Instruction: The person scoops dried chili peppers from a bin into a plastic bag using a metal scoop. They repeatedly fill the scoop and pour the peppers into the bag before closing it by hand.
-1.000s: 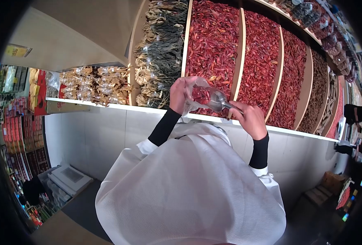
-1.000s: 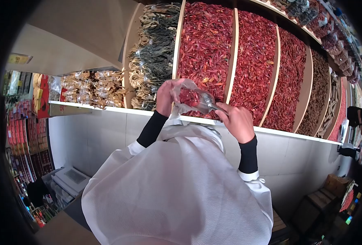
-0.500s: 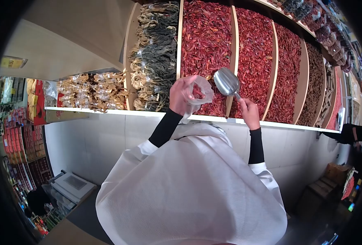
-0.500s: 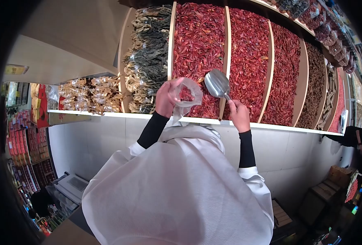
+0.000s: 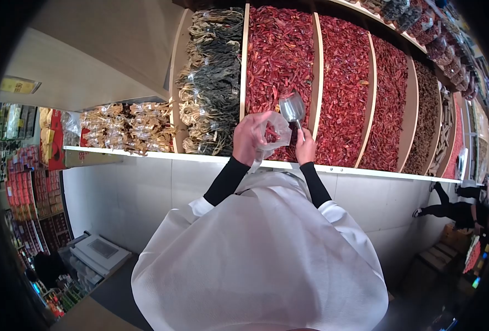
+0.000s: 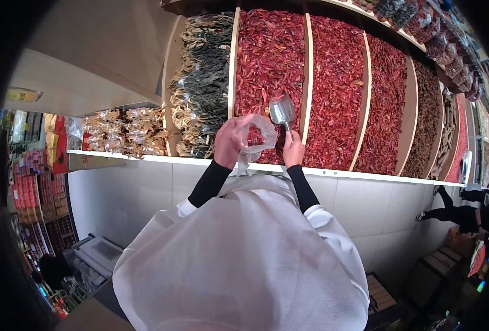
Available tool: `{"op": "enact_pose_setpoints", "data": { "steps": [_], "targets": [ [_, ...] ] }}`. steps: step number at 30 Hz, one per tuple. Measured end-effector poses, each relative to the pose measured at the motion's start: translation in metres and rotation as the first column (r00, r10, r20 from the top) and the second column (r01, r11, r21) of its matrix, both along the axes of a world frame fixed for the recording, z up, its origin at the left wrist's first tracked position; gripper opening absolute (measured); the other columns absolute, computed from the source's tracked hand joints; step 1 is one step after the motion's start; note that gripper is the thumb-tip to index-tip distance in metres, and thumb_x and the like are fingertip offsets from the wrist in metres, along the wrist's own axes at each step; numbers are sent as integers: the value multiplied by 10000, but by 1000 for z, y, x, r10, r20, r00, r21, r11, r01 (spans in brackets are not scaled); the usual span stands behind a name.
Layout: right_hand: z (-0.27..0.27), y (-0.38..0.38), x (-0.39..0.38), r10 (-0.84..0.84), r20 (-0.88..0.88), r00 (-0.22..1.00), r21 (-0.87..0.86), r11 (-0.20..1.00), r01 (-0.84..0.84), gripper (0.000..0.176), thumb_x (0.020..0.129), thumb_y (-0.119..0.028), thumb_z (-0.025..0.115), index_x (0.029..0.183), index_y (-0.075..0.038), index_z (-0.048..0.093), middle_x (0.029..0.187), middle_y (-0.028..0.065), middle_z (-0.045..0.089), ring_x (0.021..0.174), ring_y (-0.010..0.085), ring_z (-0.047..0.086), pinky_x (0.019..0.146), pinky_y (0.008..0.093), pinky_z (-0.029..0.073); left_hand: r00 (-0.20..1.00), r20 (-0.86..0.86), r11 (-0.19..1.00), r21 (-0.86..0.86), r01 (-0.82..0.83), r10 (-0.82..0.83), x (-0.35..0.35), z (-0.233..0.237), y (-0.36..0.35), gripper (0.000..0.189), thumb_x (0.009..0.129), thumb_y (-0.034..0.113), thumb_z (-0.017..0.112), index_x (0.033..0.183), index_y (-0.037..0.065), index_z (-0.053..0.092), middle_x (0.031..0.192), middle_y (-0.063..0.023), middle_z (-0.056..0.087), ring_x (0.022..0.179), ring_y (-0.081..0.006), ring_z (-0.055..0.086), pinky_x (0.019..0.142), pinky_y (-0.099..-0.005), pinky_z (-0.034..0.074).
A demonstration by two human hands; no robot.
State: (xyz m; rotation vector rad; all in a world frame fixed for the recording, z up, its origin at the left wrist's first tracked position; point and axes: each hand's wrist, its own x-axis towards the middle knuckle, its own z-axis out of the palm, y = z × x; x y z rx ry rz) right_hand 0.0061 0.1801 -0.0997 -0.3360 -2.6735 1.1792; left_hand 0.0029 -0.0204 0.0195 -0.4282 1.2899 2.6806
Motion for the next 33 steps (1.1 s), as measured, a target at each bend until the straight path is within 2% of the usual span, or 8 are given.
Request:
{"op": "enact_pose_setpoints", "data": {
  "steps": [2, 4, 10, 12, 21, 24, 27, 33],
  "targets": [
    [-20, -3, -7, 1, 13, 1000, -93, 996, 0, 323, 979, -271, 503, 1090, 5, 629, 910, 263, 650, 855, 423, 639, 720, 457, 489, 1000, 5, 1000, -3, 5, -5, 0, 1, -1, 368, 1030, 284, 375, 1112, -24, 560, 1200, -140, 644, 493, -81, 501, 516, -238, 497],
    [-28, -7, -12, 21, -5, 1000, -134, 991, -22, 317, 982, -266, 500, 1092, 2, 630, 908, 252, 654, 851, 407, 647, 724, 447, 490, 998, -9, 998, 14, 57, -57, 2, 5, -2, 305, 999, 256, 413, 1113, 17, 565, 1272, -113, 603, 777, -67, 572, 568, -208, 467],
    [-3, -19, -26, -1, 64, 998, 53, 999, -2, 260, 968, -213, 518, 1136, -29, 591, 880, 272, 642, 811, 461, 613, 681, 517, 466, 998, -30, 997, 49, 64, -63, 3, -2, -1, 285, 1010, 253, 398, 1085, 35, 565, 1261, -115, 609, 709, -71, 573, 551, -223, 470],
    [-4, -21, -29, -15, -101, 995, 136, 990, 29, 262, 964, -203, 522, 1163, -39, 572, 846, 271, 636, 789, 458, 612, 658, 519, 461, 998, -26, 998, 33, 55, -54, 3, -4, -1, 289, 1014, 254, 392, 1087, 35, 566, 1246, -113, 615, 700, -72, 572, 548, -229, 472],
    [-29, -12, -21, 70, -10, 998, 88, 994, -69, 288, 977, -210, 483, 1215, -66, 556, 812, 272, 630, 760, 470, 604, 637, 532, 456, 1000, -11, 1000, 9, 20, -20, 2, 1, -3, 315, 1021, 258, 375, 1105, 22, 567, 1198, -101, 634, 716, -73, 573, 583, -230, 482],
    [-41, -12, -28, 109, -35, 993, 10, 994, -108, 320, 985, -215, 483, 1239, -32, 547, 825, 253, 642, 743, 408, 638, 667, 465, 485, 1000, -8, 999, 9, 31, -31, -1, 1, 0, 315, 1019, 255, 378, 1111, 17, 562, 1210, -105, 630, 744, -77, 580, 593, -229, 484],
    [-67, -7, -47, 174, 16, 985, -368, 917, -156, 358, 1003, -254, 503, 1247, 3, 555, 888, 91, 651, 839, 115, 572, 769, 279, 461, 999, -6, 999, 2, 49, -49, -1, 5, 3, 317, 1018, 258, 381, 1117, 14, 558, 1224, -115, 624, 772, -83, 587, 598, -228, 487],
    [-62, -13, -54, 87, 66, 994, -696, 718, -16, 337, 1008, -265, 494, 1197, -10, 607, 696, -56, 450, 617, 35, 399, 548, 222, 362, 1000, 3, 1000, 6, -2, 2, -7, 0, 4, 363, 1038, 264, 339, 1094, -21, 557, 1184, -149, 644, 514, -73, 499, 507, -240, 506]
  ]
}}
